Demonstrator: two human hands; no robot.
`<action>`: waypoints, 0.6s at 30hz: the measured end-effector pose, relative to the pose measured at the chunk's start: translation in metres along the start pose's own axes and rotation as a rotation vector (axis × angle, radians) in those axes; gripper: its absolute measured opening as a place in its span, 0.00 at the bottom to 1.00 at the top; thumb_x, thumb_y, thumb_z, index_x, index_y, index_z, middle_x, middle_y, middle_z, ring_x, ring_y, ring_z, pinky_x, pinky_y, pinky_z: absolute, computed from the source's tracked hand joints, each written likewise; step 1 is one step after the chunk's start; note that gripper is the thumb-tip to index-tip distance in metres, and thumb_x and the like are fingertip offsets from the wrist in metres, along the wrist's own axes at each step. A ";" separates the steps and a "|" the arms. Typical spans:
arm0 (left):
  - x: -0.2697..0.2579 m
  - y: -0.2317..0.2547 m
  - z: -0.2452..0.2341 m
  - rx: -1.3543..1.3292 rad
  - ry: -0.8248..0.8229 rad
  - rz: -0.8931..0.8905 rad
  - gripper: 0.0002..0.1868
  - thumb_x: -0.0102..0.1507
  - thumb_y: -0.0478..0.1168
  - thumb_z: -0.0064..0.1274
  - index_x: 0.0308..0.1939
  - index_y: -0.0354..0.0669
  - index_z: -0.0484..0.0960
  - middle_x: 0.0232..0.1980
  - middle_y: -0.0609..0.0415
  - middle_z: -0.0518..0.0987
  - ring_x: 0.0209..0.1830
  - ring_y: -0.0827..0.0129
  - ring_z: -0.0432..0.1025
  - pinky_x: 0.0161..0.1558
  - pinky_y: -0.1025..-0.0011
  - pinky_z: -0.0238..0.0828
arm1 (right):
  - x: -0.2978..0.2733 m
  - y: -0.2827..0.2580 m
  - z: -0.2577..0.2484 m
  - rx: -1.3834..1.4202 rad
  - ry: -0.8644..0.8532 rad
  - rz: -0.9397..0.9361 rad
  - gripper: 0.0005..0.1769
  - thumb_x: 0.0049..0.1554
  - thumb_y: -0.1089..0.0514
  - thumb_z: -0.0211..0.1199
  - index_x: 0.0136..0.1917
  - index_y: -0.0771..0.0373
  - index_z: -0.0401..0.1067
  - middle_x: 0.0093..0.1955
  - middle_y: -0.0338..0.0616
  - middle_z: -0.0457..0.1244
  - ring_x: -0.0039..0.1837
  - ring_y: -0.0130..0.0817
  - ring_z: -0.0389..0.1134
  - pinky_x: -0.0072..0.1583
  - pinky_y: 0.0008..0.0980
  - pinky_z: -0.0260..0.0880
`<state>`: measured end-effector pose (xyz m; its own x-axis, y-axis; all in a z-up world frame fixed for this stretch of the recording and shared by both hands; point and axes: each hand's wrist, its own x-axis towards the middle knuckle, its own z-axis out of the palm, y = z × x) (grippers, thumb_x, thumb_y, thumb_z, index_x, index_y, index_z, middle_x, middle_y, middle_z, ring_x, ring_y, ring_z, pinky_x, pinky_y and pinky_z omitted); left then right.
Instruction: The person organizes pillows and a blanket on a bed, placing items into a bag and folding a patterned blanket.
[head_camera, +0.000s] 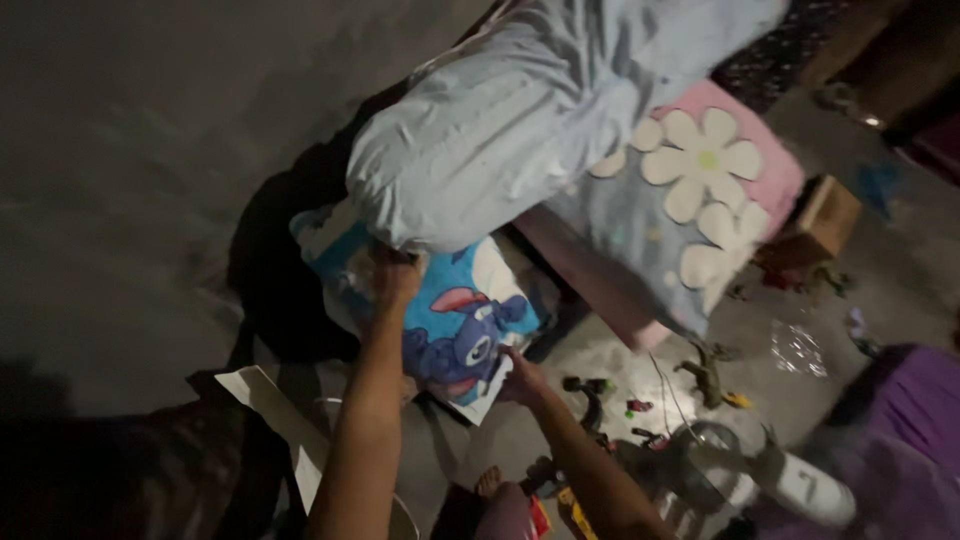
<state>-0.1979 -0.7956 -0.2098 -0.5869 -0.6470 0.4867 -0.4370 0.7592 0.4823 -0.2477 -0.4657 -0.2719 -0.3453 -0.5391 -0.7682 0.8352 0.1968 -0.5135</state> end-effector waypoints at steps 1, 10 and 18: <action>-0.001 0.007 -0.001 -0.007 -0.004 0.012 0.44 0.69 0.65 0.42 0.79 0.40 0.56 0.80 0.32 0.52 0.79 0.32 0.47 0.75 0.36 0.49 | -0.010 -0.005 -0.007 -0.141 -0.045 -0.008 0.44 0.52 0.31 0.57 0.76 0.52 0.62 0.67 0.49 0.63 0.68 0.59 0.61 0.59 0.71 0.53; -0.029 0.187 -0.041 0.548 -0.959 -0.007 0.31 0.68 0.59 0.45 0.71 0.48 0.72 0.73 0.41 0.70 0.72 0.43 0.66 0.65 0.40 0.63 | -0.138 -0.087 -0.103 -0.538 0.349 -0.692 0.44 0.52 0.46 0.67 0.78 0.52 0.57 0.72 0.54 0.63 0.69 0.55 0.64 0.62 0.57 0.65; -0.048 0.464 -0.037 0.200 -0.505 0.647 0.33 0.60 0.57 0.59 0.65 0.50 0.72 0.67 0.42 0.70 0.64 0.45 0.68 0.55 0.35 0.64 | -0.347 -0.127 -0.245 -0.694 0.832 -1.093 0.35 0.51 0.56 0.68 0.72 0.49 0.65 0.76 0.60 0.50 0.70 0.53 0.62 0.59 0.46 0.74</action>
<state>-0.3476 -0.4146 0.0176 -0.9766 -0.0072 0.2152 0.0057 0.9982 0.0592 -0.3393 -0.1034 -0.0338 -0.9676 -0.1206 0.2218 -0.2524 0.4798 -0.8403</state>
